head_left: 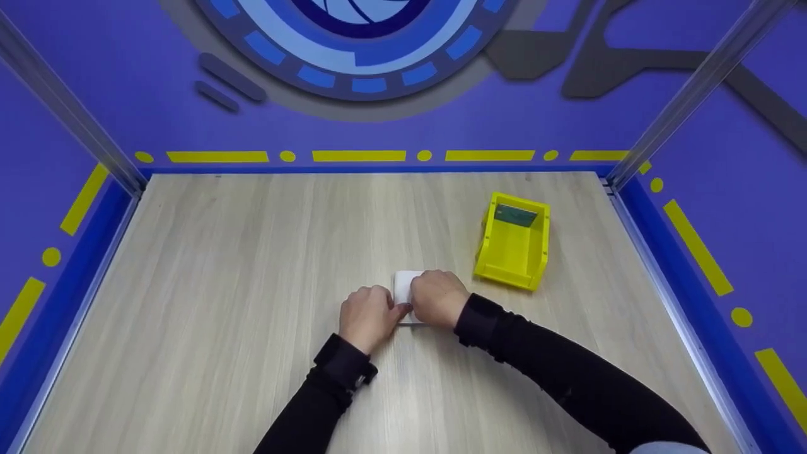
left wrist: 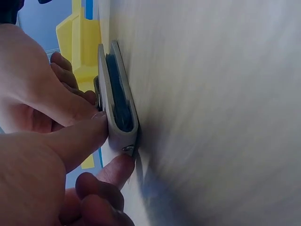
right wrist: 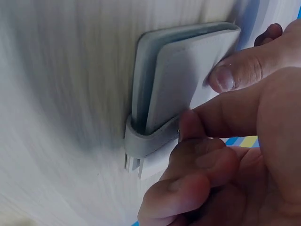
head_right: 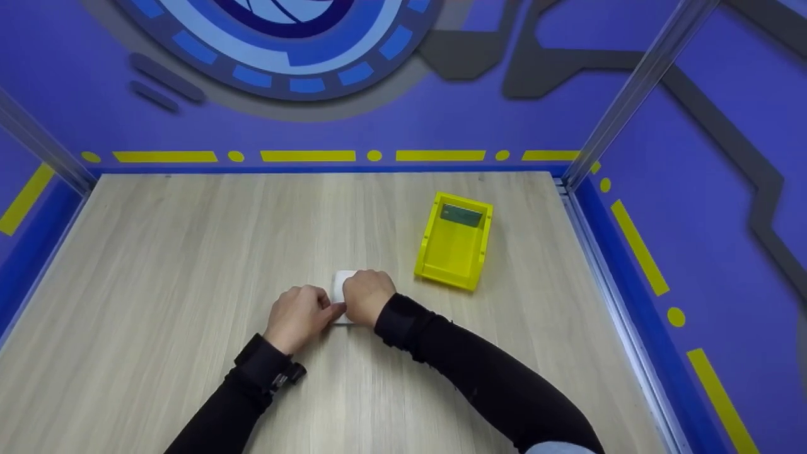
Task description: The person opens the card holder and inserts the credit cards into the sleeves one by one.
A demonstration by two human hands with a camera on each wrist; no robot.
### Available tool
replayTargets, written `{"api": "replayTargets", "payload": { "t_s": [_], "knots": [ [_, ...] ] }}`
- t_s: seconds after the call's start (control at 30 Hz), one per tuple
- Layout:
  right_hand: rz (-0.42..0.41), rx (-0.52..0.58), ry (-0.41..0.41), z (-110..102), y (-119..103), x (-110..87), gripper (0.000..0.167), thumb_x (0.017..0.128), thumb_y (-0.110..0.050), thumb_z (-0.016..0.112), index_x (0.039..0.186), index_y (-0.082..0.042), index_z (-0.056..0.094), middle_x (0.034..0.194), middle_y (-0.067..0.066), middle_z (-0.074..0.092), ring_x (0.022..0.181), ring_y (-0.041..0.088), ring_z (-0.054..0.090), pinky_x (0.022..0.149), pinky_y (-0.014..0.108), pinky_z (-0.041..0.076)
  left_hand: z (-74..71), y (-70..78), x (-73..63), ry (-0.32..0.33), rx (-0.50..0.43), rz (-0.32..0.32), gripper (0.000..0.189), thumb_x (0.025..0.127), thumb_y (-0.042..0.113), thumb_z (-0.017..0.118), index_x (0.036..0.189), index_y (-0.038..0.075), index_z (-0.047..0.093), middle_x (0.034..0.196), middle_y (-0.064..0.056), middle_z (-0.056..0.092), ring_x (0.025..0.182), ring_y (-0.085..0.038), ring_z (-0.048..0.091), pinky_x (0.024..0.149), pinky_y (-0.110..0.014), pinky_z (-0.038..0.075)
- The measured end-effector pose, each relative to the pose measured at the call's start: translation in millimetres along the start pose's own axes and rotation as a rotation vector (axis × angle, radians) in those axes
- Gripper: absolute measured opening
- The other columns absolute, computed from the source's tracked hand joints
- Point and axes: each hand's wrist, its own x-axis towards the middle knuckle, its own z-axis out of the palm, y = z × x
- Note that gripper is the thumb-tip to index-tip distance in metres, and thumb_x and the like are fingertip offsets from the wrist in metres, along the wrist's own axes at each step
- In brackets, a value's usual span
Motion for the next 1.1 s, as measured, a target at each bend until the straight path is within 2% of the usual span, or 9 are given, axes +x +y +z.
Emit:
{"api": "replayTargets", "payload": {
  "t_s": [0.23,0.37,0.57,0.63,0.73,0.83,0.93,1.03,1.1],
  "knots": [
    [-0.020,-0.054,-0.013,-0.2,-3.5,1.4,0.014,0.096,-0.018,0.077,0.092,-0.004,0.076,0.087,0.012,0.073,0.073,0.024,0.057,0.077,0.049,0.061,-0.8,0.8,2.5,0.004,0.005,-0.005,0.049,0.092,0.046,0.088,0.060,0.020,0.061,0.064,0.003,0.060,0.059,-0.016,0.054,0.057,-0.037,0.042],
    [-0.016,-0.059,0.000,2.1,-1.7,1.8,0.015,0.096,-0.019,0.077,0.091,-0.004,0.076,0.085,0.011,0.072,0.072,0.023,0.056,0.076,0.049,0.062,1.3,0.0,3.2,0.010,-0.005,0.002,0.047,0.092,0.044,0.088,0.061,0.020,0.062,0.064,0.004,0.060,0.058,-0.016,0.053,0.056,-0.035,0.041],
    [-0.075,-0.009,0.106,14.1,7.6,-3.6,0.013,0.097,-0.014,0.073,0.087,-0.007,0.072,0.082,0.010,0.069,0.070,0.022,0.058,0.069,0.049,0.061,2.9,-2.7,2.3,0.008,-0.021,-0.005,0.051,0.090,0.047,0.088,0.059,0.019,0.060,0.062,0.005,0.056,0.057,-0.015,0.051,0.054,-0.035,0.039],
    [-0.096,0.036,0.147,17.4,12.8,-6.5,0.017,0.102,-0.015,0.070,0.087,-0.007,0.071,0.082,0.010,0.069,0.070,0.023,0.061,0.068,0.050,0.060,2.7,-2.8,1.7,0.011,-0.015,-0.006,0.049,0.091,0.046,0.088,0.060,0.019,0.060,0.062,0.004,0.058,0.057,-0.015,0.052,0.055,-0.035,0.040],
    [-0.106,0.136,0.220,20.7,19.4,-11.3,0.027,0.108,-0.021,0.067,0.084,-0.008,0.068,0.075,0.005,0.062,0.068,0.020,0.056,0.065,0.045,0.054,1.5,-1.8,-0.8,0.032,0.004,0.005,0.048,0.093,0.042,0.086,0.060,0.019,0.059,0.062,0.004,0.058,0.057,-0.015,0.051,0.054,-0.035,0.038],
    [-0.087,0.238,0.318,20.1,24.4,-15.7,0.033,0.111,-0.028,0.066,0.083,-0.011,0.068,0.073,-0.001,0.056,0.067,0.014,0.050,0.064,0.035,0.047,-3.4,1.0,-2.5,0.094,0.016,0.035,0.048,0.099,0.036,0.081,0.060,0.019,0.056,0.061,0.005,0.055,0.055,-0.014,0.049,0.053,-0.033,0.037],
    [-0.064,0.320,0.420,16.9,30.1,-19.1,0.026,0.111,-0.027,0.066,0.090,-0.012,0.073,0.080,-0.003,0.059,0.071,0.011,0.052,0.066,0.029,0.047,-11.8,4.4,-2.2,0.210,0.012,0.082,0.045,0.102,0.032,0.077,0.064,0.018,0.059,0.063,0.005,0.057,0.055,-0.015,0.050,0.053,-0.034,0.039],
    [-0.057,0.367,0.503,12.5,39.5,-21.9,0.018,0.111,-0.024,0.065,0.102,-0.012,0.076,0.095,0.000,0.066,0.085,0.015,0.059,0.079,0.032,0.055,-20.4,6.6,0.1,0.325,0.027,0.142,0.035,0.103,0.032,0.077,0.073,0.016,0.069,0.069,0.002,0.064,0.061,-0.019,0.059,0.064,-0.038,0.048],
    [-0.050,0.371,0.550,10.1,46.8,-23.8,0.016,0.111,-0.023,0.065,0.111,-0.012,0.076,0.107,0.003,0.068,0.098,0.020,0.064,0.092,0.037,0.058,-24.7,7.6,3.0,0.371,0.052,0.191,0.028,0.103,0.034,0.078,0.084,0.014,0.076,0.082,-0.002,0.073,0.077,-0.025,0.069,0.078,-0.043,0.053]
  ]
}}
